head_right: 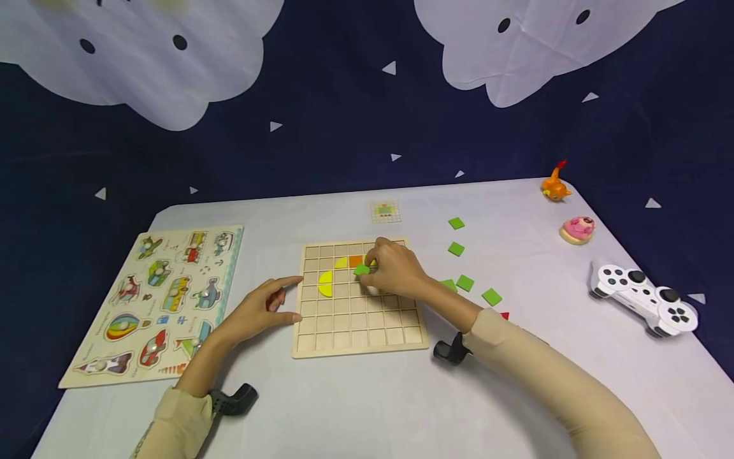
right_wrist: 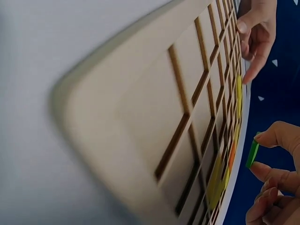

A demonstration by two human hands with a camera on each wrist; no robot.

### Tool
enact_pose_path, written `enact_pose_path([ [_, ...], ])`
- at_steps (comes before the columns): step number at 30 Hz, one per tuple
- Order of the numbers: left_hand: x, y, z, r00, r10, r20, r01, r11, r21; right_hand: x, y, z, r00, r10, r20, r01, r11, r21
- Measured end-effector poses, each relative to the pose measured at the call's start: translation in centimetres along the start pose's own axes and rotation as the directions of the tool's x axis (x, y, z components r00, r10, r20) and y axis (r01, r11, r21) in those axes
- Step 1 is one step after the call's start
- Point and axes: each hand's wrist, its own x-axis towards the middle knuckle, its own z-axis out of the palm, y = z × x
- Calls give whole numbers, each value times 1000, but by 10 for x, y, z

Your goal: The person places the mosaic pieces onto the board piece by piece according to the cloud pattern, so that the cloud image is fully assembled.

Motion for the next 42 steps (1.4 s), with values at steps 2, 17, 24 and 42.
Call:
enact_pose_path([
  [2, 0, 1, 0, 1000, -6, 4, 6, 1000, -5, 4, -4, 3, 1000, -16, 16, 16, 1000, -13],
  [17, 2, 0, 2, 1000, 8, 6, -8, 1000, 1, 22, -12, 17, 975, -178, 130, 199, 966, -166],
  [24, 0, 1, 1, 1000, -16, 6, 16, 1000, -2, 24, -14, 19, 971, -198, 137, 221, 960, -173],
  [42, 0, 1, 0, 1000, -5, 12, 5, 1000, -4, 29, -14, 17, 954, -247, 169, 268, 956, -119],
])
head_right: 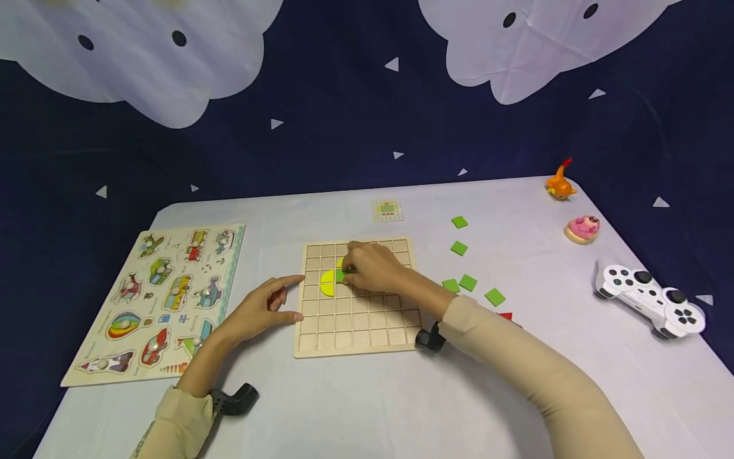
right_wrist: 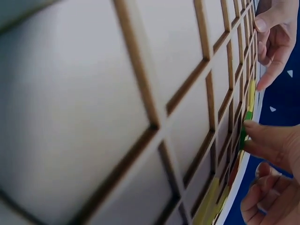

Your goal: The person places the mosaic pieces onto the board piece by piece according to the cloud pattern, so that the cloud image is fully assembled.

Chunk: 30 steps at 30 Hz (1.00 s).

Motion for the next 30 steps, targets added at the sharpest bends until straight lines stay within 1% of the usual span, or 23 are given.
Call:
enact_pose_path([
  [8, 1, 0, 0, 1000, -3, -2, 3, 1000, 7, 2, -5, -3, 996, 83, 14, -83, 996, 41],
  [14, 0, 0, 0, 1000, -9, -3, 9, 1000, 10, 1, -8, 0, 996, 94, -5, -93, 994, 49],
  [18, 1, 1, 1, 1000, -8, -3, 8, 1000, 4, -1, -8, 1, 992, 122, -25, -121, 991, 54],
  [26, 0, 2, 0, 1000, -24, -5, 24, 1000, 5, -2, -7, 3, 993, 116, -24, -114, 991, 70],
  [30, -1, 3, 0, 1000, -27, -3, 27, 1000, -5, -3, -7, 3, 994, 104, -21, -103, 994, 48],
])
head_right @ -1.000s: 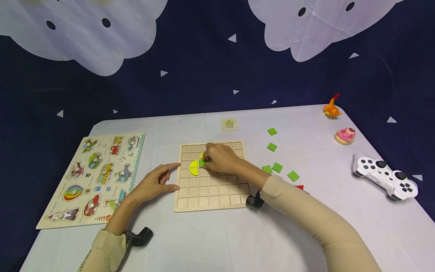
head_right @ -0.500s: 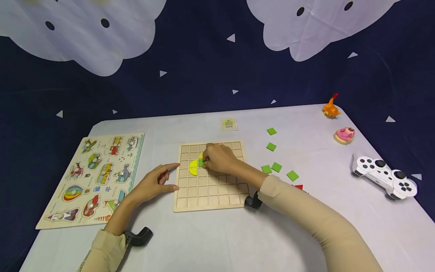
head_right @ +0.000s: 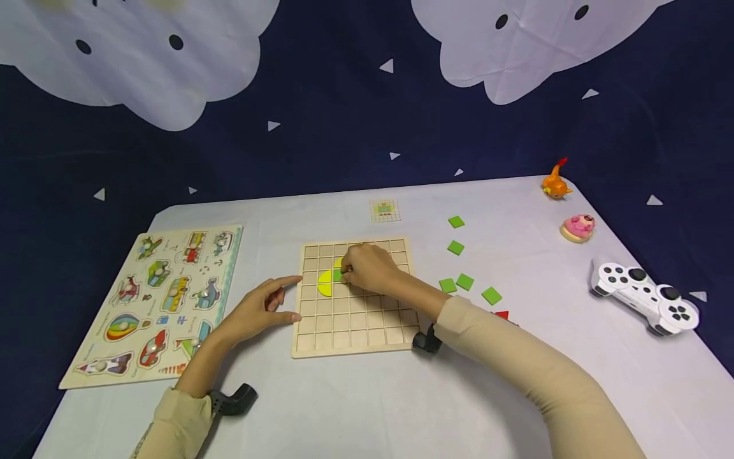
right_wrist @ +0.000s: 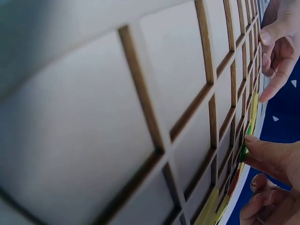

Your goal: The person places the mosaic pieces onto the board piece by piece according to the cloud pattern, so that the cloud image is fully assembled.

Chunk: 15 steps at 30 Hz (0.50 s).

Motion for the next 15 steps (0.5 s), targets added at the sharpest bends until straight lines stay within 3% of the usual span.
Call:
enact_pose_path([
  [8, 0, -2, 1, 1000, 5, 2, -5, 1000, 6, -3, 0, -2, 1000, 2, 13, -1, 997, -81],
  [15, -1, -2, 1, 1000, 2, 0, -2, 1000, 4, -21, 6, -13, 995, 50, -89, -56, 996, -65],
])
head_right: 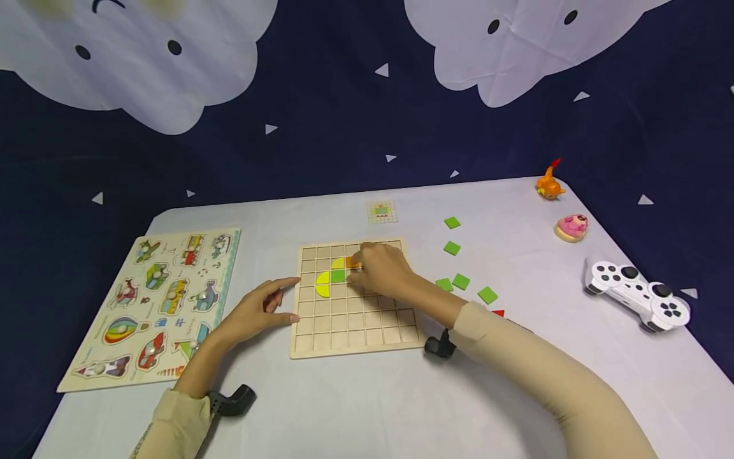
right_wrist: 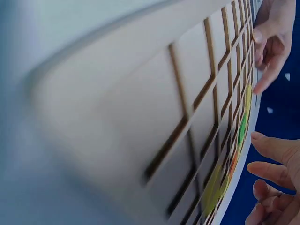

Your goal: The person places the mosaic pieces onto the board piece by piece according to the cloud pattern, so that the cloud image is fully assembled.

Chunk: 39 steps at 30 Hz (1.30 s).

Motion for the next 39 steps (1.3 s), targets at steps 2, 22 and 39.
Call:
enact_pose_path([
  [2, 0, 0, 0, 1000, -3, 0, 3, 1000, -3, -6, 8, -5, 999, 34, -18, -34, 999, 19],
  [22, 1, 0, 0, 1000, -10, 1, 10, 1000, -8, -62, 126, -49, 914, 402, -45, -398, 914, 81],
  [39, 2, -2, -1, 1000, -4, 1, 4, 1000, -4, -73, 152, -53, 901, 433, -29, -431, 901, 51],
])
